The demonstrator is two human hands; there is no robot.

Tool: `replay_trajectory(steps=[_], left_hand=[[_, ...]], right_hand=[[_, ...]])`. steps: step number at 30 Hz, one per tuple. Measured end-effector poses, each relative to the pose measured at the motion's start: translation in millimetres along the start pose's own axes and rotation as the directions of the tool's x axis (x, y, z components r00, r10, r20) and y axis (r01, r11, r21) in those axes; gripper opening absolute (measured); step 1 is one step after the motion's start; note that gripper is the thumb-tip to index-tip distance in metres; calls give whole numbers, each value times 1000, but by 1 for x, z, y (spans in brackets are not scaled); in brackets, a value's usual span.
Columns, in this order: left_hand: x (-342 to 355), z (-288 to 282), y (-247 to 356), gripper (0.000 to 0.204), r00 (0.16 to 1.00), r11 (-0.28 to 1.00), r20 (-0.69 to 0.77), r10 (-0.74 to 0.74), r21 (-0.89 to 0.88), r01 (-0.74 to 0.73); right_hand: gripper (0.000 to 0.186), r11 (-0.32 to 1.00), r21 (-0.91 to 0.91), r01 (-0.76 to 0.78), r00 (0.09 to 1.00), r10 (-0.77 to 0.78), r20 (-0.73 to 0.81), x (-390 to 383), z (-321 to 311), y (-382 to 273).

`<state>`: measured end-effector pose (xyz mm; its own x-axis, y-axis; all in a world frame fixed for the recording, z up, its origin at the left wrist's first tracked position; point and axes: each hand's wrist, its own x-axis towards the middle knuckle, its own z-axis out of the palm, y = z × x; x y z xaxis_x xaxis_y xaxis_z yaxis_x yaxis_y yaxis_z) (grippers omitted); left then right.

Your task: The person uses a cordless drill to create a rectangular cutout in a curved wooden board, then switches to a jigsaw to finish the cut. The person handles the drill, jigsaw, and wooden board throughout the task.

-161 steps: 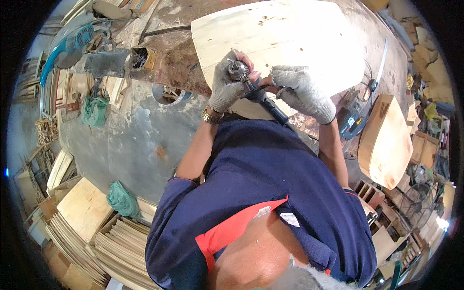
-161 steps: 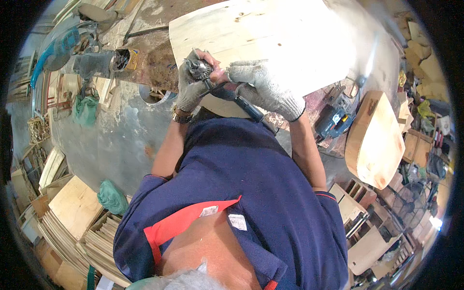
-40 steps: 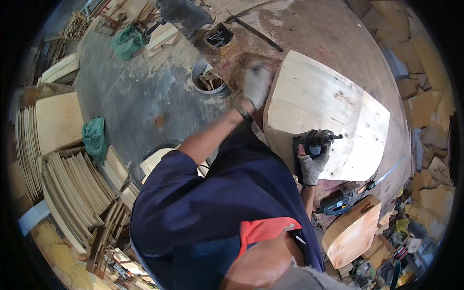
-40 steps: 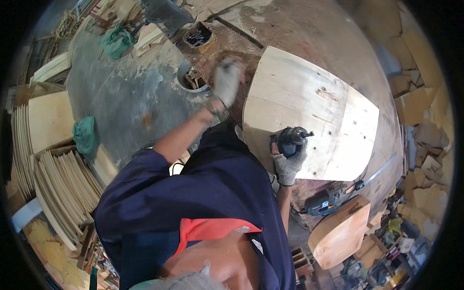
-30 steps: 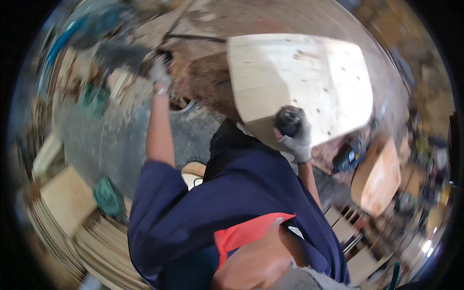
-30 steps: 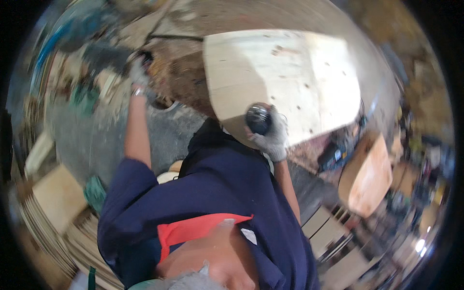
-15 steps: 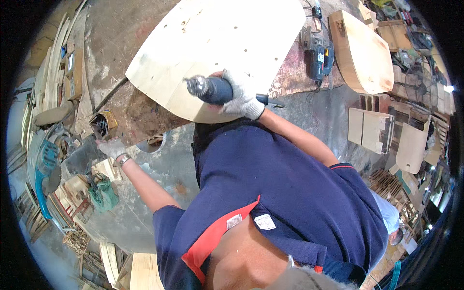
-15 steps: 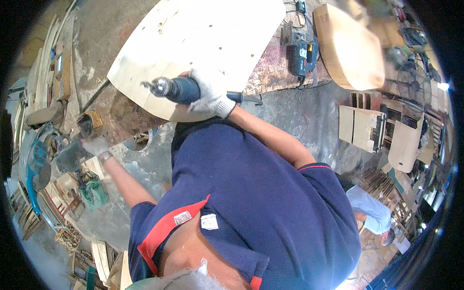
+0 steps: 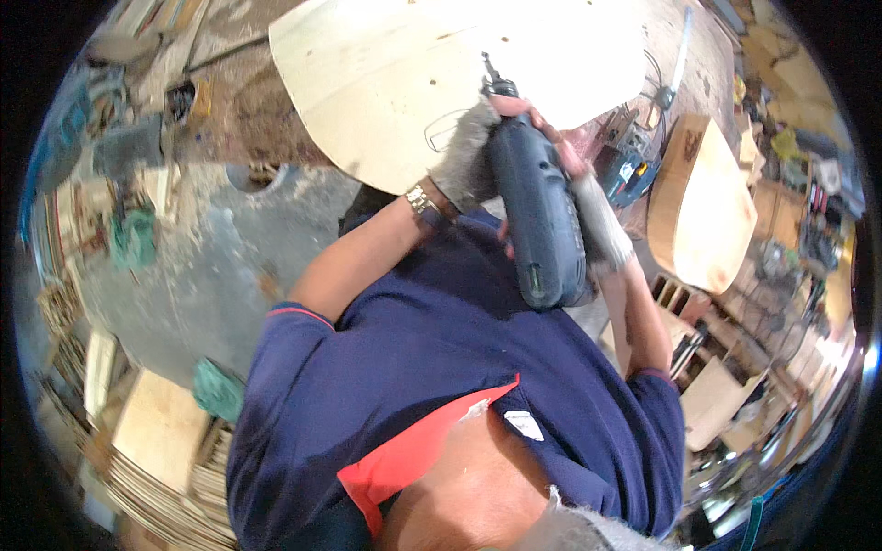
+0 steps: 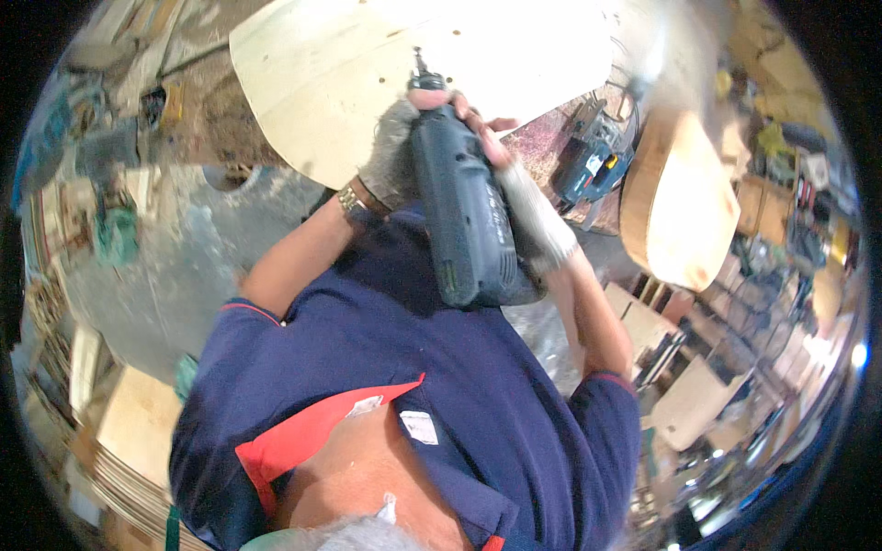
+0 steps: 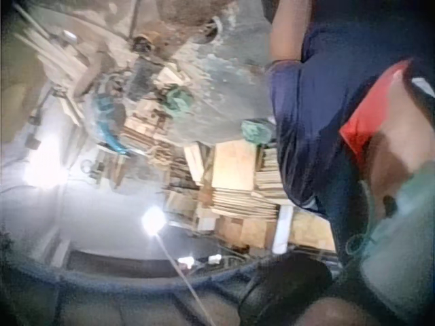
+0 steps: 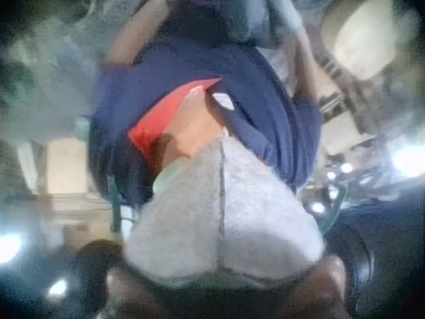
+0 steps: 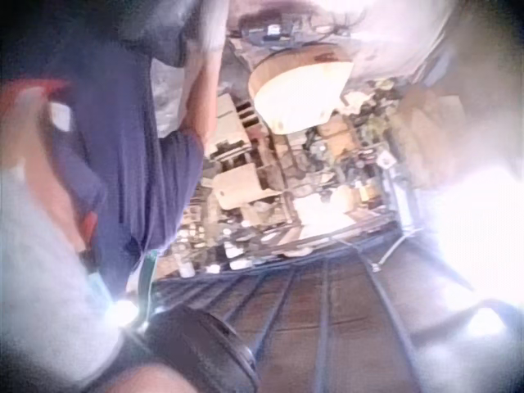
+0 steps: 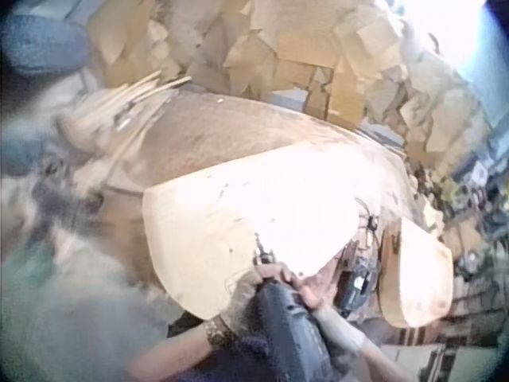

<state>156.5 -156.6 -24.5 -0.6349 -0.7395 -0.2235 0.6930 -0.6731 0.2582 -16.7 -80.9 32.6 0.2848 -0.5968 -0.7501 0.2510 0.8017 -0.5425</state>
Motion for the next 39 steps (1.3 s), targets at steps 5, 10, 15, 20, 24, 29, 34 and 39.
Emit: replay_trajectory(steps=[5,10,15,20,24,29,34,39], left_hand=[[-5,20,-51,29,929,989,-370,-5,-140,-50],[-1,22,-80,33,806,969,-566,-173,-245,36],[-11,29,-89,30,822,936,-525,-221,-350,28],[-20,21,-73,47,866,816,-341,-366,-565,122],[-23,9,-53,60,838,682,-173,-517,-675,281],[-17,7,-30,55,761,666,-227,-607,-668,333],[-8,6,-20,54,776,688,-263,-573,-669,281],[0,2,-26,55,782,703,-313,-539,-679,212]], right_hand=[[108,893,-416,171,979,-201,-30,-82,-73,43],[102,869,-494,11,920,-202,-336,-122,-83,73],[86,798,-582,-154,876,-162,-454,-149,-52,48],[73,635,-719,-283,810,-243,-534,-152,3,17],[74,707,-606,-364,803,-92,-589,-142,39,-1],[90,699,-496,-515,623,-92,-777,-135,65,-6],[87,725,-427,-541,604,-19,-797,-130,72,-18],[83,738,-417,-530,638,24,-769,-118,64,-33]])
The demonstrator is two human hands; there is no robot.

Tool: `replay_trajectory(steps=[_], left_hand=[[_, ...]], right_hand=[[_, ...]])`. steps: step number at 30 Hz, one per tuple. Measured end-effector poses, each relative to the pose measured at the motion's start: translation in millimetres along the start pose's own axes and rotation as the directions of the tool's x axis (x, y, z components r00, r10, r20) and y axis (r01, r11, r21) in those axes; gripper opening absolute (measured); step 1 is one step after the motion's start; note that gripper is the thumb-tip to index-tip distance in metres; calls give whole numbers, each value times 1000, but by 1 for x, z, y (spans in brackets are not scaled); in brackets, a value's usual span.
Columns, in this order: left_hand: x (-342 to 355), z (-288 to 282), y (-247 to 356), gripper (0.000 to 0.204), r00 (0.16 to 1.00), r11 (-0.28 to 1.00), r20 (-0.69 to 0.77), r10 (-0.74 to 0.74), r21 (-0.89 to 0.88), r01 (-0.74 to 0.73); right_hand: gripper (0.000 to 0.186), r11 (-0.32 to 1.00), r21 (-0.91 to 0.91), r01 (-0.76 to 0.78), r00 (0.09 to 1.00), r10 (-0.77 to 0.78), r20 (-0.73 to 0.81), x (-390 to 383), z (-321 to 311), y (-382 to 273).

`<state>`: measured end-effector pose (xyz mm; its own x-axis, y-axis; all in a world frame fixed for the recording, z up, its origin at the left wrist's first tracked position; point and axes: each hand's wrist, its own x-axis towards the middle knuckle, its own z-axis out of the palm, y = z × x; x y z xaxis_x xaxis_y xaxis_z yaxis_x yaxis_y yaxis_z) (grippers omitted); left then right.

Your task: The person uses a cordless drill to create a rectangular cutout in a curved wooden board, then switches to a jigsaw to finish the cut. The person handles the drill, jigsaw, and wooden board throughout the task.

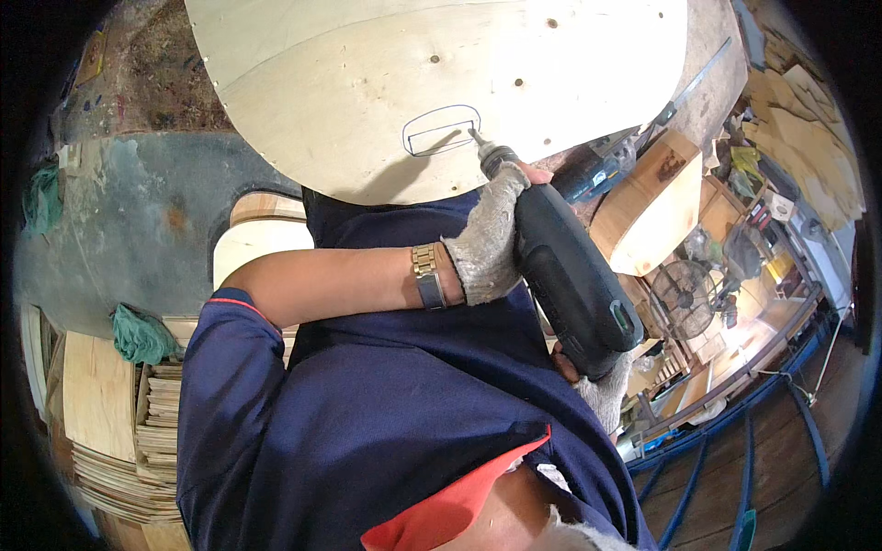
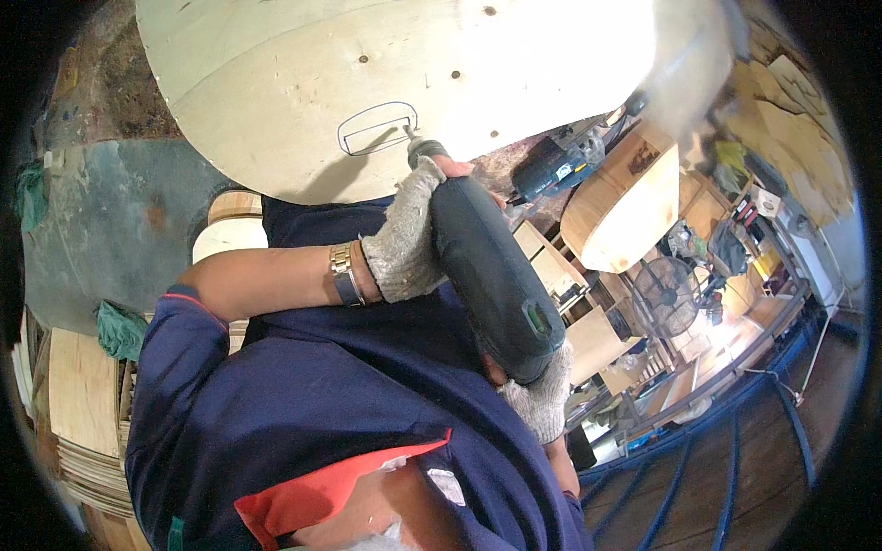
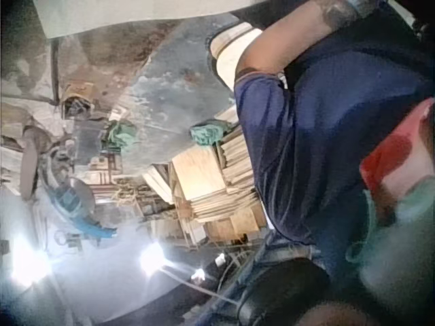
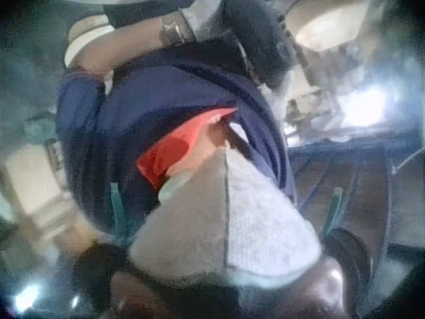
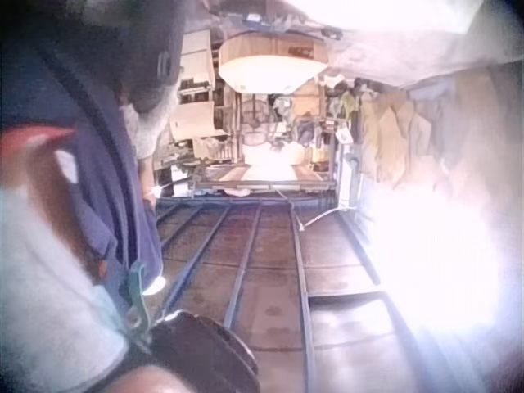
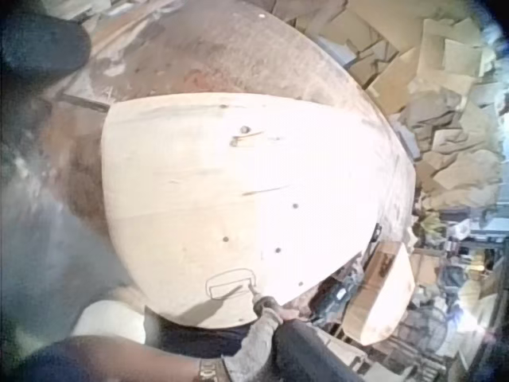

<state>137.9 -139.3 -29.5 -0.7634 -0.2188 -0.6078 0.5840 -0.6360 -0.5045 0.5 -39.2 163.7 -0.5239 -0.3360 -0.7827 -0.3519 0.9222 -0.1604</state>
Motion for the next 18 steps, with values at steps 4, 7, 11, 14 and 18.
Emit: replay_trajectory(steps=[4,7,11,14,18], left_hand=[[7,-4,0,55,999,999,34,21,-50,-19],[9,-4,1,55,1000,999,20,10,-51,-9],[8,0,4,55,1000,999,24,-13,-44,14],[8,4,5,55,1000,999,9,-1,-34,1],[8,4,3,58,999,997,24,41,-69,-39]], right_hand=[[87,999,-19,41,999,-41,1,3,-3,-3],[88,995,-73,68,997,-69,-18,2,-8,-4],[87,991,-114,69,997,-72,-18,3,-12,-5],[81,981,-108,162,984,-169,-63,4,-10,-4],[76,926,-205,316,940,-334,-62,6,-11,-5]])
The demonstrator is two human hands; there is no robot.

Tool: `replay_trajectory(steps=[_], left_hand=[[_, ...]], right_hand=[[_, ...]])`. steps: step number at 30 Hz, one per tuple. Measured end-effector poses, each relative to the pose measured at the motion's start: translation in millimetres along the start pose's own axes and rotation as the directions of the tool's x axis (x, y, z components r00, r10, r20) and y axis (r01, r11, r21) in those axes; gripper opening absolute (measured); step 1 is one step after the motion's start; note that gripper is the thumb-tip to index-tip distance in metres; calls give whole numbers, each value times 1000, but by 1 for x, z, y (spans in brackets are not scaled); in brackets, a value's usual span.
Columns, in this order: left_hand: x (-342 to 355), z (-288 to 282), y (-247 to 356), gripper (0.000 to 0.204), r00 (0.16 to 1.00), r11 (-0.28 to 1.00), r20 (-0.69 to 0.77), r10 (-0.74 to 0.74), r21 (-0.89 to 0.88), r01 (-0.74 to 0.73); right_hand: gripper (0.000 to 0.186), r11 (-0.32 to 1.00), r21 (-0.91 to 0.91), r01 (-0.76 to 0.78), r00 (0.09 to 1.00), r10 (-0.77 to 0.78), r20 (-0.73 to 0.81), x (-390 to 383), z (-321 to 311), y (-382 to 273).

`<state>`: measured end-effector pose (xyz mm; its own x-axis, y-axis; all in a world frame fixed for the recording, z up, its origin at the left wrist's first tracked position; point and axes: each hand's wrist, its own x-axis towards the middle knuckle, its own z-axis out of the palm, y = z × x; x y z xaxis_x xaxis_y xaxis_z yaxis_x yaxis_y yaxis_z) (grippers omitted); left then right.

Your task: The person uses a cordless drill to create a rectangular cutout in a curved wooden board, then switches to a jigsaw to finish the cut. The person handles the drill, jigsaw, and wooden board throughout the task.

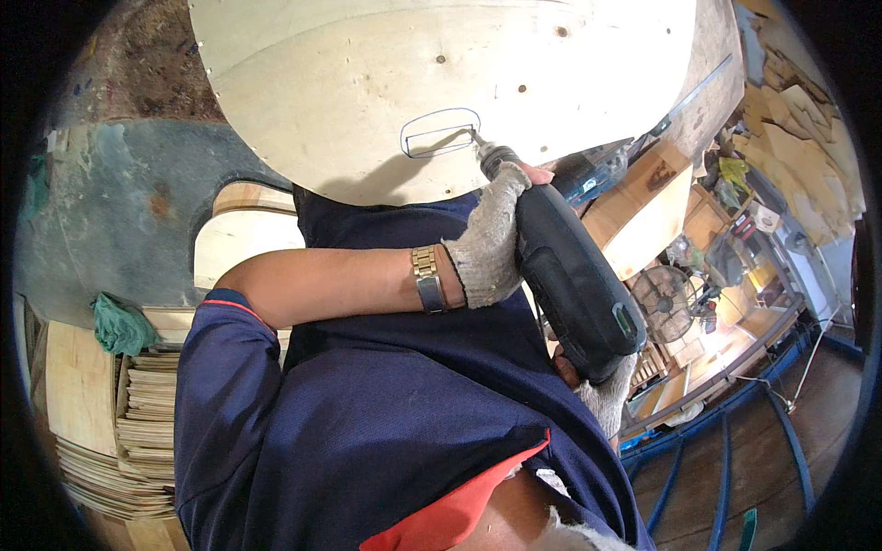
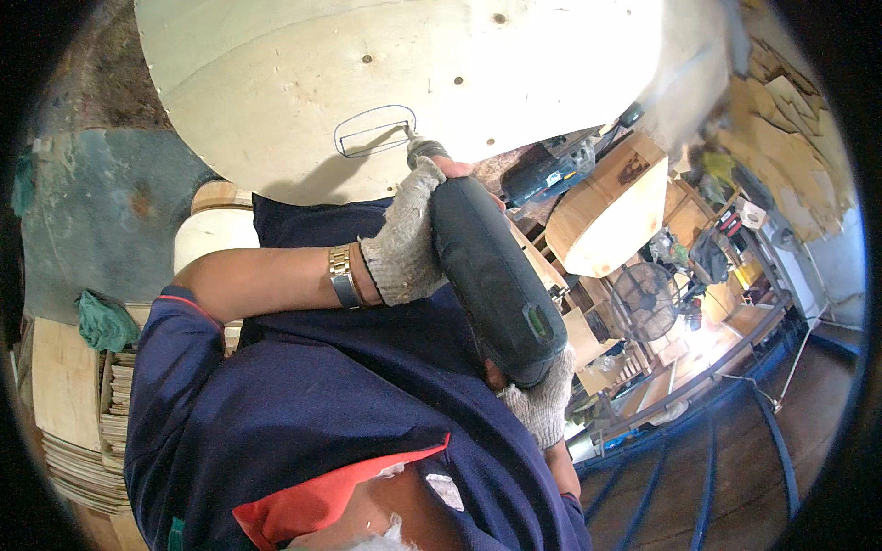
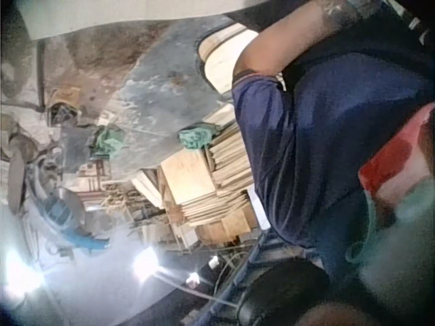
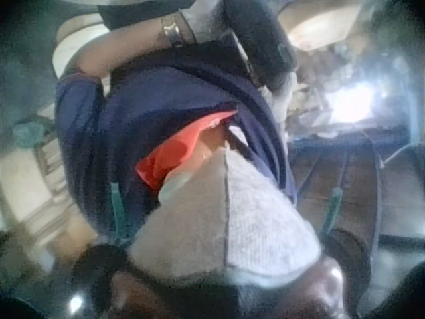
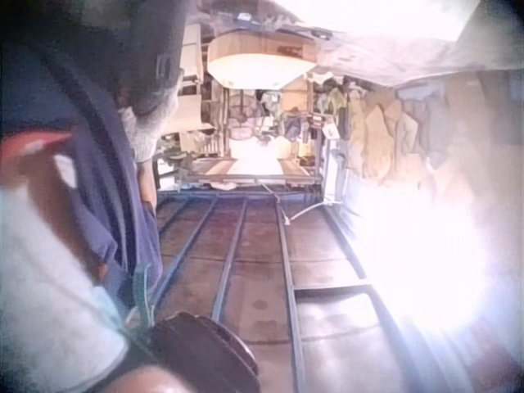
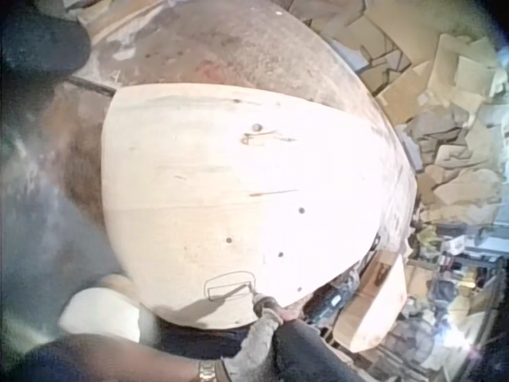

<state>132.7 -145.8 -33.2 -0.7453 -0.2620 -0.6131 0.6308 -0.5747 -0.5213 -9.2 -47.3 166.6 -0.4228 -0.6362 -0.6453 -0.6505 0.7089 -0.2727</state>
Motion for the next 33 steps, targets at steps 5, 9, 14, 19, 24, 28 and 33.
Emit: replay_trajectory(steps=[5,9,14,19,24,28,33], left_hand=[[3,-4,0,61,999,999,18,-39,4,39],[4,-4,0,59,1000,999,6,-26,-28,26],[4,-3,0,57,1000,999,-6,-30,-23,30],[3,-1,1,54,1000,997,-18,17,-80,-18],[5,0,4,49,999,998,-32,23,-50,-25],[7,-3,2,47,999,995,-2,49,-86,-49],[8,-6,1,50,999,993,-31,38,-115,-41]], right_hand=[[82,985,106,-139,990,140,0,1,-3,-4],[91,969,59,-241,970,238,52,3,-5,-12],[90,971,-27,-237,966,239,96,7,-9,-24],[84,963,-97,-252,960,262,101,10,-12,-33],[76,987,-155,-36,985,61,162,17,-19,-42],[81,979,-200,49,976,-4,219,21,-20,-48],[83,990,-137,-40,985,61,159,20,-16,-54]])
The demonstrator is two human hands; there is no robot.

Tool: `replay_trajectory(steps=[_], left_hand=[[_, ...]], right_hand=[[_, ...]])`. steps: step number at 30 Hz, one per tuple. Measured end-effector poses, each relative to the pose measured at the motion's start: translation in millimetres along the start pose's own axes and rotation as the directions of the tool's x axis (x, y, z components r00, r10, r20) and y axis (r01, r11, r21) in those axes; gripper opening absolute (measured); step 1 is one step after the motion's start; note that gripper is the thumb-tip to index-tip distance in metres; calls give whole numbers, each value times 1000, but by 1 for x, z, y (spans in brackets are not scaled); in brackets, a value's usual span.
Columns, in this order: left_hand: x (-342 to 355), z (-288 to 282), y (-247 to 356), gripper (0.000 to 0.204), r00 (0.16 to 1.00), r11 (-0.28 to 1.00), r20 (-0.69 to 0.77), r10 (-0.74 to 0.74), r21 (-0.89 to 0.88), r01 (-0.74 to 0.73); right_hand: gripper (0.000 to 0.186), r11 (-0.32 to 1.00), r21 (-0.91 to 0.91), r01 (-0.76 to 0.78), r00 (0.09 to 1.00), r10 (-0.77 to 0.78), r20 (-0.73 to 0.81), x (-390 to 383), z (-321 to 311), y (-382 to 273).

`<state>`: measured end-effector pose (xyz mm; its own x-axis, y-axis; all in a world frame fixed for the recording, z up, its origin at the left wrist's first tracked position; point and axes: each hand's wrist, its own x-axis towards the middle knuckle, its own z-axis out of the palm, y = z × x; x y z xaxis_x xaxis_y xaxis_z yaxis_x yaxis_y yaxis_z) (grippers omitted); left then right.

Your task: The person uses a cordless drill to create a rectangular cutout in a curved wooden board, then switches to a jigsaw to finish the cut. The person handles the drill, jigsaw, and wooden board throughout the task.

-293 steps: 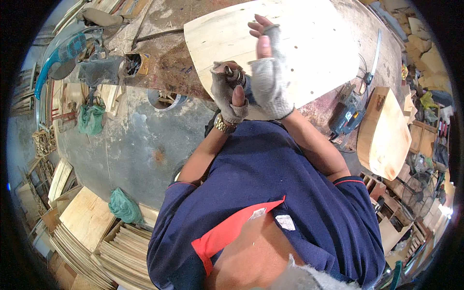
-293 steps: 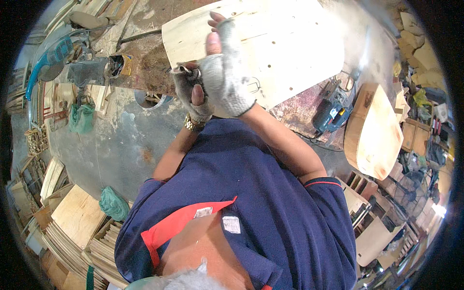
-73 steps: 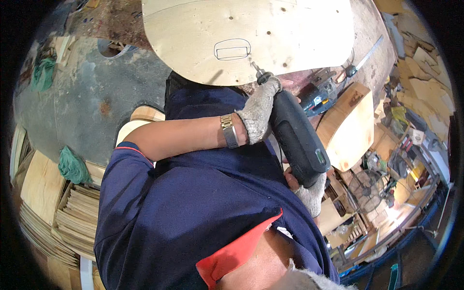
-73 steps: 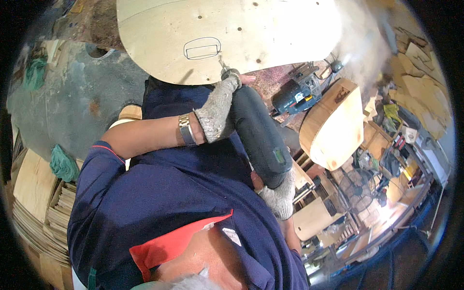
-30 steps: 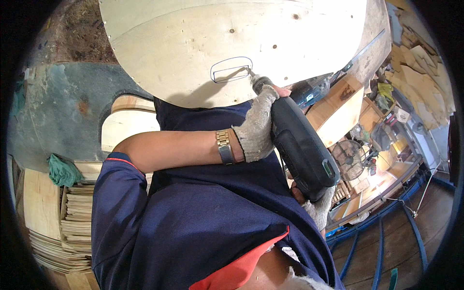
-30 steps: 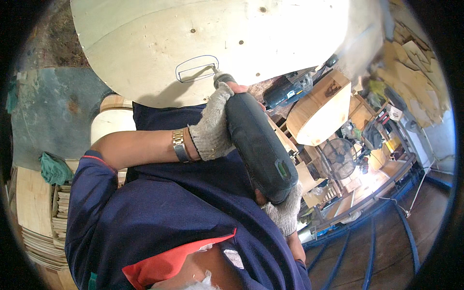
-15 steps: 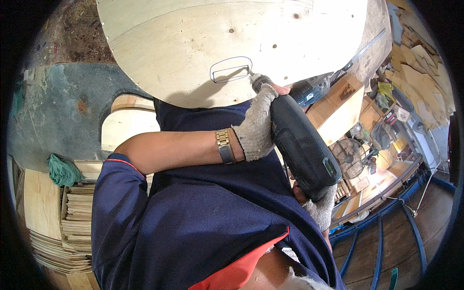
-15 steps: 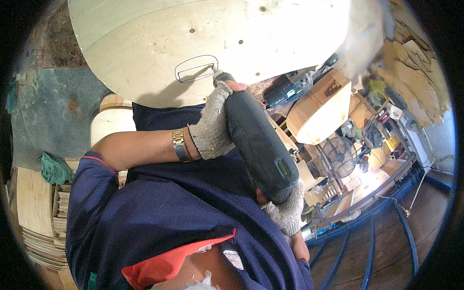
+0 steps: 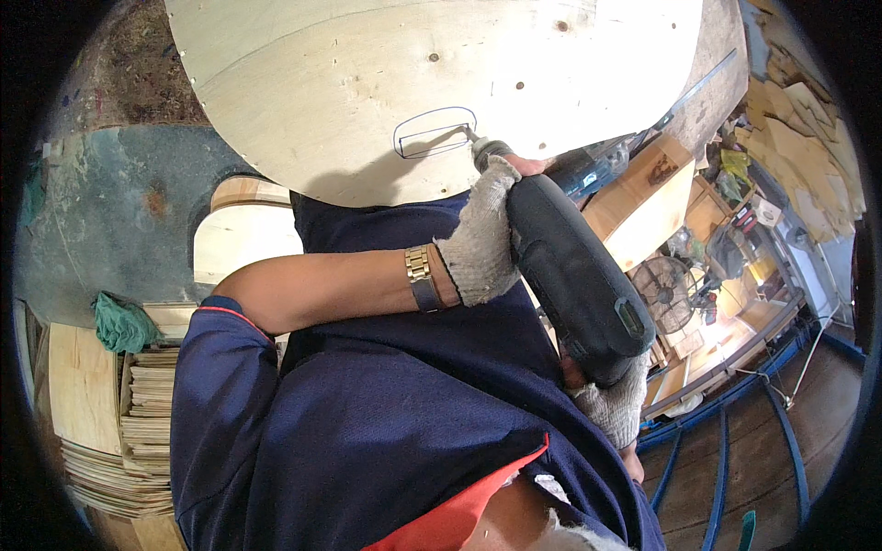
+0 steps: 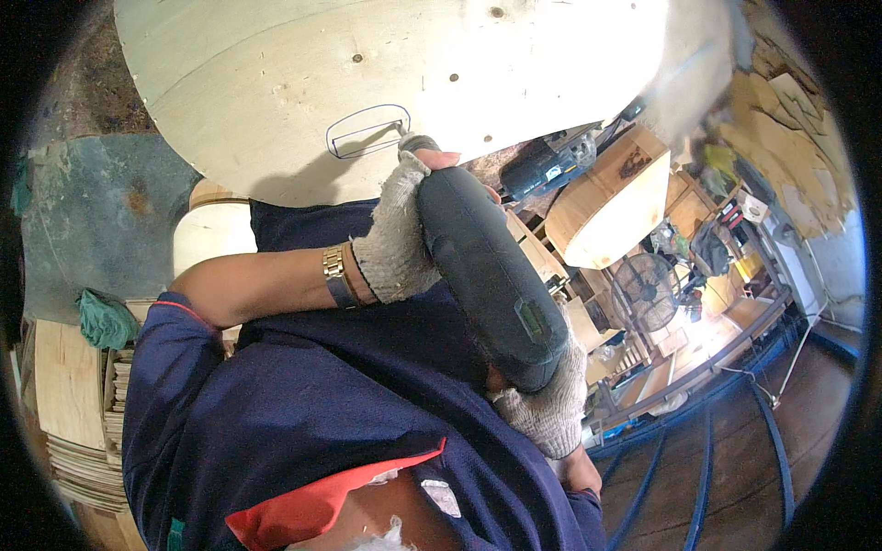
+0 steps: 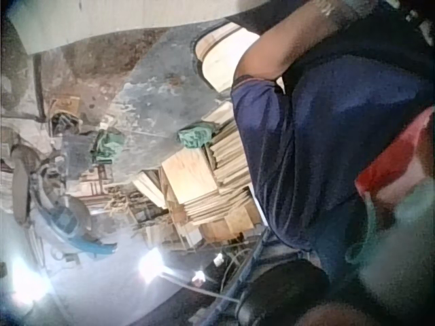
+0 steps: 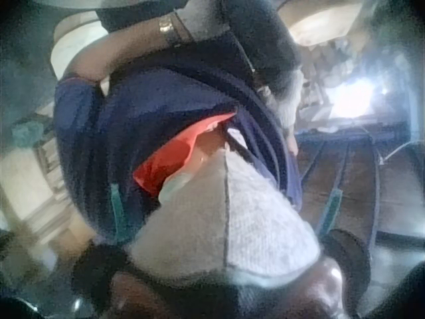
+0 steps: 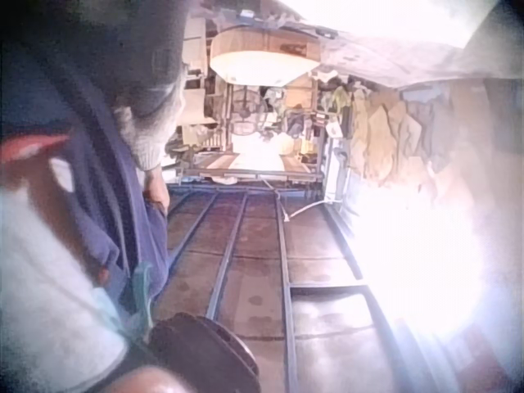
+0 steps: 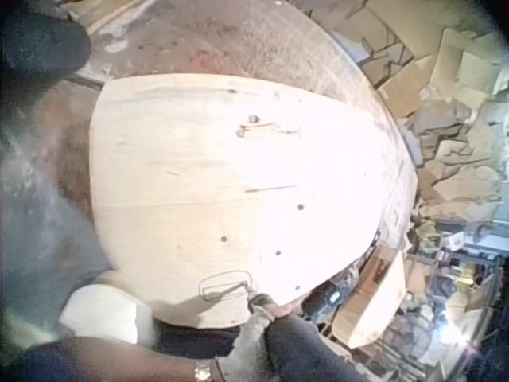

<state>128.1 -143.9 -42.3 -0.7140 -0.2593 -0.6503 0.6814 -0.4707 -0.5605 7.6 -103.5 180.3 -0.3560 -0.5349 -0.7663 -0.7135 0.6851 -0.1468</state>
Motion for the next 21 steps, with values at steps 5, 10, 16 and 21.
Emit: replay_trajectory(steps=[5,10,16,21], left_hand=[[-5,7,7,51,996,995,59,-70,-72,75],[-22,16,15,48,992,994,54,-110,-7,111],[-29,20,12,51,998,989,21,-64,133,60],[-27,17,10,55,998,988,17,-59,142,56]], right_hand=[[92,994,-99,49,999,-51,-19,1,-1,0],[96,972,-221,76,997,-75,15,-2,-9,-6],[98,994,-101,-40,999,39,-11,1,-4,-21],[97,999,-31,-37,999,37,-1,3,-3,-22]])
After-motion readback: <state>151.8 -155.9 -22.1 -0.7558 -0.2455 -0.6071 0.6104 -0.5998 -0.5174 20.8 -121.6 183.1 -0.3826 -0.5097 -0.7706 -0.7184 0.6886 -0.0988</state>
